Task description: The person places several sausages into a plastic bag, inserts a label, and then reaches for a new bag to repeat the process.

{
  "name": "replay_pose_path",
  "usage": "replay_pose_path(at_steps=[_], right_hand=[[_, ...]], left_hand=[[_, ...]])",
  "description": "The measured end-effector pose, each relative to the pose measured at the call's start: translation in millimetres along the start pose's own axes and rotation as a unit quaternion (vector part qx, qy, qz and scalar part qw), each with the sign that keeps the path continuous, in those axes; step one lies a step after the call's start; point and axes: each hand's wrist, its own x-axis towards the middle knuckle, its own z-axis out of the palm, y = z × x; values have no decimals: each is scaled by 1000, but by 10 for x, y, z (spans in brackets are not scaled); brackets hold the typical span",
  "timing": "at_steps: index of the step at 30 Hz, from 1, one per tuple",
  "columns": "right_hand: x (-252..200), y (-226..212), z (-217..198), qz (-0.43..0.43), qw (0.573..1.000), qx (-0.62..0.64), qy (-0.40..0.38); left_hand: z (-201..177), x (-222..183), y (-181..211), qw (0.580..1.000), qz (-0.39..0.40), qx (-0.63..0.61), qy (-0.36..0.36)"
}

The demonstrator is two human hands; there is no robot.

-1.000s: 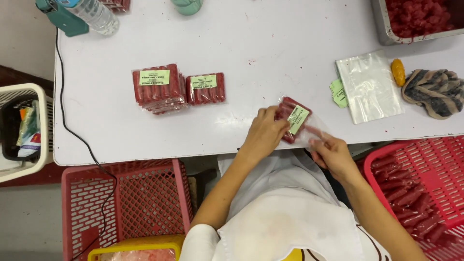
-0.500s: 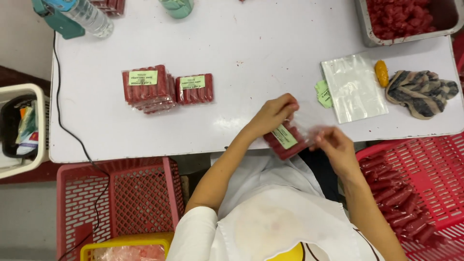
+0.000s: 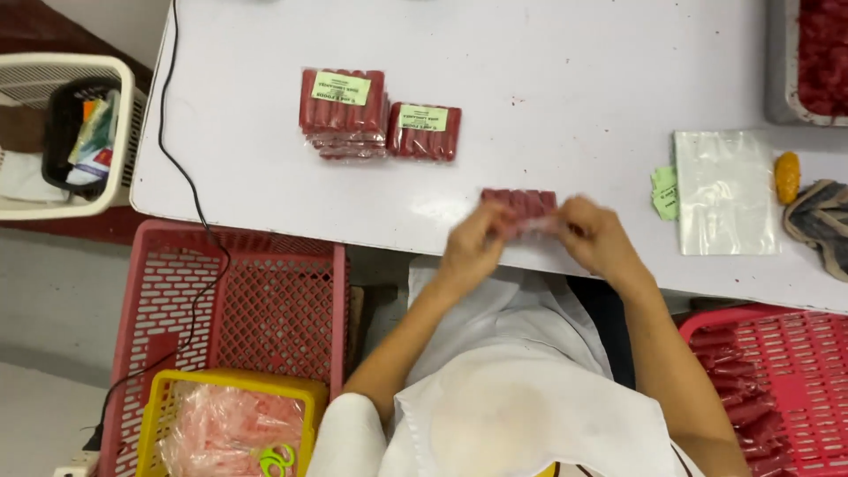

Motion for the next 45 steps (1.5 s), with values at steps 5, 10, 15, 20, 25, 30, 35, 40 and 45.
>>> replay_pose_path(at_steps=[5, 10, 15, 20, 25, 30, 35, 40, 45], right_hand=[[-268, -274, -25, 229, 963, 86, -114], [-97, -281, 244, -248, 933, -224, 133], [178, 10, 385, -275, 914, -291, 67], [439, -298, 117, -54, 992, -70, -86], [182, -108, 251, 89, 993, 35, -65], [345, -56, 499, 133, 950, 276, -60], [1045, -216, 838, 283, 876, 389, 41], [1651, -201, 1291, 222, 964, 123, -80], [1525, -488, 1012, 212, 954, -125, -173]], left_hand=[[257, -557, -406, 977, 106, 185, -30], [81, 334, -65, 976, -166, 117, -83], [-67, 618, -330, 961, -263, -50, -71], [-70, 332, 191, 892, 112, 405, -163], [-245, 276, -427, 967, 24, 237, -95], [-447, 372, -174, 978, -173, 108, -44], [-594, 578, -250, 856, 134, 446, 224], [-626, 583, -357, 826, 202, 496, 176], [-627, 568, -582, 836, 176, 512, 90]])
